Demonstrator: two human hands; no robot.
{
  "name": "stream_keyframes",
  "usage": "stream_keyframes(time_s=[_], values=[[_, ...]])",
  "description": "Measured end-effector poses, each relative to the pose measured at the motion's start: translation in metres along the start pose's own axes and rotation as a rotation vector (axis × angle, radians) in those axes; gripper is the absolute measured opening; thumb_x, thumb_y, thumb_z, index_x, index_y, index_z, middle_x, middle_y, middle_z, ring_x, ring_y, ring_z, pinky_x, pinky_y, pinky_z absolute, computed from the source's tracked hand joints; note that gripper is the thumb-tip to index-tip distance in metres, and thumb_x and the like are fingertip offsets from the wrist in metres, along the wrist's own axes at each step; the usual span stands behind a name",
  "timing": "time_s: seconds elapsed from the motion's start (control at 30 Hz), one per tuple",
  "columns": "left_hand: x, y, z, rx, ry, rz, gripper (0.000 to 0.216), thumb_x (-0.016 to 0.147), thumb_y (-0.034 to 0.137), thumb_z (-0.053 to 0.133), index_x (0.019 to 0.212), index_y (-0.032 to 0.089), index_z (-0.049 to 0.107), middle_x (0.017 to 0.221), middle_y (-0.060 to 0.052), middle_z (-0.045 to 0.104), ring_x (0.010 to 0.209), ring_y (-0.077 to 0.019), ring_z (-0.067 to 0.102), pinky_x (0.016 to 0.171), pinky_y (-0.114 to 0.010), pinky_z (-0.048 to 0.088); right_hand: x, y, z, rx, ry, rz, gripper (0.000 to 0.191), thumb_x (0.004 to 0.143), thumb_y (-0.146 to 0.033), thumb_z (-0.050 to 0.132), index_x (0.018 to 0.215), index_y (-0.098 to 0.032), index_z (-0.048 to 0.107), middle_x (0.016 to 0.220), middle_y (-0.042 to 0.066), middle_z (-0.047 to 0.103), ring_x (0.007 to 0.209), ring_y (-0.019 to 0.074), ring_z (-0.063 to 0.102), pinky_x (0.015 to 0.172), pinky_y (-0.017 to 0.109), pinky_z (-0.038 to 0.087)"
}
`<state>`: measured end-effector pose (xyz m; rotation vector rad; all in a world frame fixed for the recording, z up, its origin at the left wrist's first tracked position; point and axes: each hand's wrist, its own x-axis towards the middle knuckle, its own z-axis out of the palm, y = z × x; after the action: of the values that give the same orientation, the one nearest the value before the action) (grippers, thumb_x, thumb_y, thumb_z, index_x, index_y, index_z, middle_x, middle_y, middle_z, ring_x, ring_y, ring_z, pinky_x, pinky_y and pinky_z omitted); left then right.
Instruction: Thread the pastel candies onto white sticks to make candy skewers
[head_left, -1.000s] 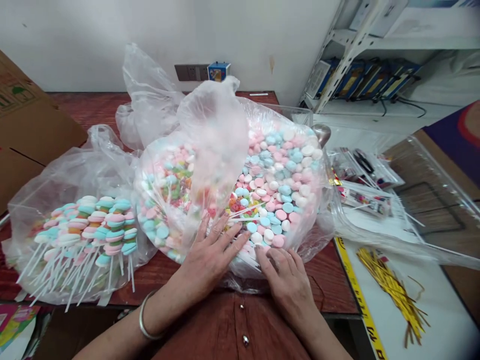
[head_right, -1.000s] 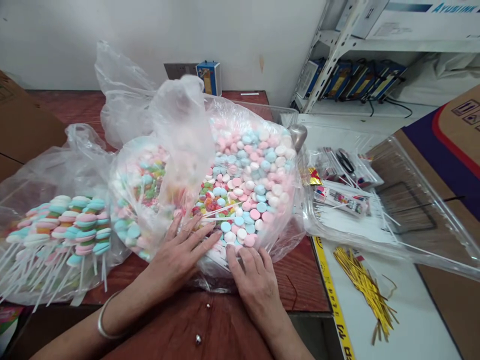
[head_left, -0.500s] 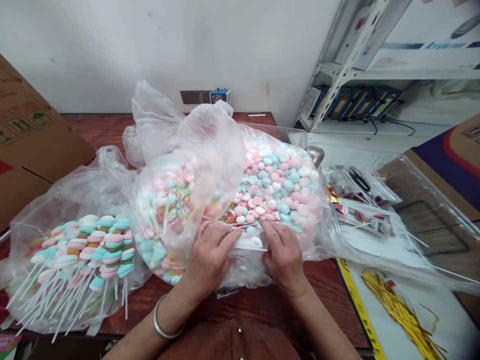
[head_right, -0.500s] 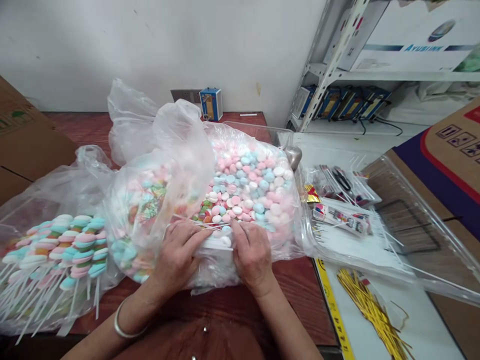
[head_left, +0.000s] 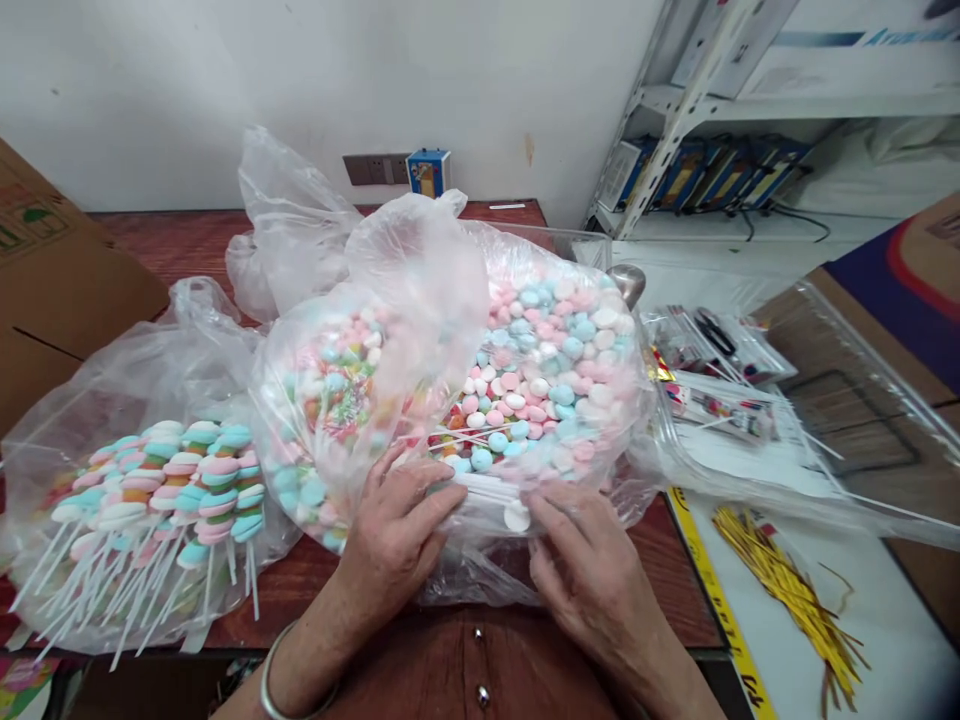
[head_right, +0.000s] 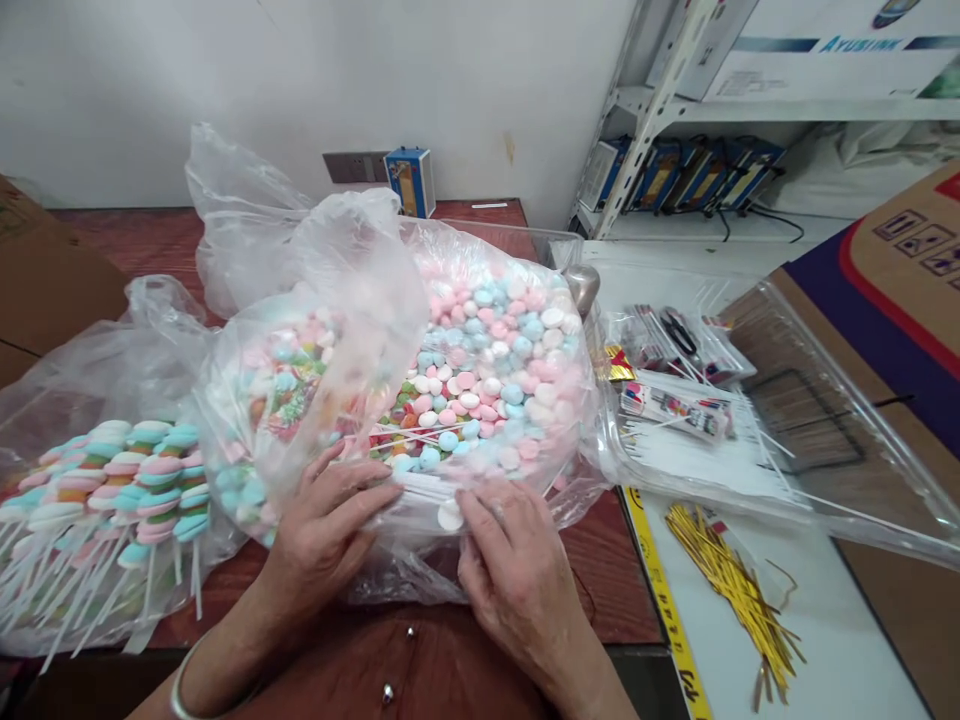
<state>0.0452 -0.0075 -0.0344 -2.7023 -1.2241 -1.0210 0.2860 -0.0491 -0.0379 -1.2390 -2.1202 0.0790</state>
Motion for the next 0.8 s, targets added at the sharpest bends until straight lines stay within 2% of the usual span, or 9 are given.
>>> stream_keyframes(time_s=[0.1,0.17,0.23,0.33,0.4,0.5,0.63,0.73,0.8], values=[[-0.008,-0.009,-0.002,0.069,-0.023,-0.031,0.039,0.084,0.000,0.053,0.115,0.020,0.065,0.115,-0.011,0.069,0.111,-0.0257,0.064,0.113,-0.057,0.037,-0.016,-0.010,-0.009,0.074,0.007,0.004,0.037,0.087,-0.007,0.059,0.122,-0.017,0.062,0.111,0.009,0.070,0.116,0.0246,0.061,0.106,0.046,0.048],[-0.013,-0.016,-0.002,0.095,-0.011,-0.058,0.038,0.085,0.001,0.053,0.116,0.021,0.066,0.117,-0.011,0.069,0.113,-0.0277,0.063,0.111,-0.058,0.039,-0.032,-0.011,-0.010,0.071,0.139,0.112,0.034,0.086,-0.007,0.061,0.117,-0.020,0.065,0.109,0.008,0.071,0.113,0.0238,0.062,0.104,0.045,0.048],[-0.016,-0.023,-0.001,0.083,0.008,-0.062,0.038,0.086,0.001,0.054,0.115,0.022,0.066,0.118,-0.011,0.068,0.115,-0.0287,0.062,0.111,-0.058,0.039,-0.051,-0.004,-0.006,0.121,0.339,0.407,0.026,0.087,-0.013,0.064,0.112,-0.021,0.068,0.109,0.008,0.071,0.109,0.0234,0.063,0.100,0.044,0.050],[-0.018,-0.027,0.000,0.050,0.032,-0.047,0.039,0.086,0.003,0.055,0.117,0.023,0.066,0.119,-0.011,0.069,0.117,-0.0299,0.062,0.112,-0.059,0.039,-0.067,0.013,0.004,0.528,0.569,1.058,0.025,0.086,-0.038,0.071,0.104,-0.021,0.069,0.109,0.010,0.071,0.106,0.0255,0.065,0.096,0.044,0.051],[-0.017,-0.024,-0.002,0.028,0.025,-0.017,0.039,0.086,0.005,0.057,0.118,0.024,0.066,0.120,-0.011,0.068,0.117,-0.0309,0.063,0.112,-0.061,0.039,-0.066,0.024,0.014,0.758,0.579,1.226,0.038,0.086,-0.052,0.066,0.104,-0.019,0.067,0.104,0.012,0.073,0.092,0.0252,0.069,0.081,0.042,0.057],[-0.012,-0.013,-0.010,-0.002,-0.018,0.033,0.040,0.084,0.012,0.063,0.122,0.026,0.065,0.125,-0.011,0.067,0.125,-0.0353,0.059,0.117,-0.068,0.029,-0.050,0.037,0.028,0.960,0.546,1.259,0.044,0.085,-0.057,0.065,0.104,-0.017,0.067,0.094,0.009,0.075,0.070,0.0210,0.070,0.059,0.033,0.055],[0.000,0.015,-0.018,-0.116,-0.025,0.111,0.049,0.084,0.012,0.063,0.130,0.026,0.061,0.129,-0.011,0.067,0.133,-0.0367,0.054,0.120,-0.070,0.023,-0.031,0.044,0.040,1.122,0.600,1.246,0.036,0.065,-0.042,0.083,0.089,-0.017,0.071,0.078,0.002,0.074,0.062,0.0148,0.064,0.055,0.024,0.048],[0.019,0.043,-0.009,-0.290,0.011,0.112,0.043,0.088,0.004,0.057,0.125,0.025,0.062,0.116,-0.009,0.071,0.115,-0.0249,0.066,0.103,-0.044,0.054,-0.031,0.041,0.040,1.217,0.650,1.239,0.026,0.061,-0.035,0.082,0.075,-0.017,0.069,0.067,-0.001,0.070,0.056,0.0124,0.058,0.054,0.023,0.045],[0.037,0.060,0.007,-0.440,-0.128,0.070,0.034,0.093,0.006,0.052,0.120,0.024,0.064,0.110,-0.008,0.072,0.102,-0.0188,0.070,0.087,-0.029,0.059,-0.033,0.036,0.037,1.274,0.670,1.233,0.024,0.061,-0.033,0.081,0.076,-0.018,0.070,0.070,-0.001,0.071,0.059,0.0130,0.059,0.058,0.025,0.048]])
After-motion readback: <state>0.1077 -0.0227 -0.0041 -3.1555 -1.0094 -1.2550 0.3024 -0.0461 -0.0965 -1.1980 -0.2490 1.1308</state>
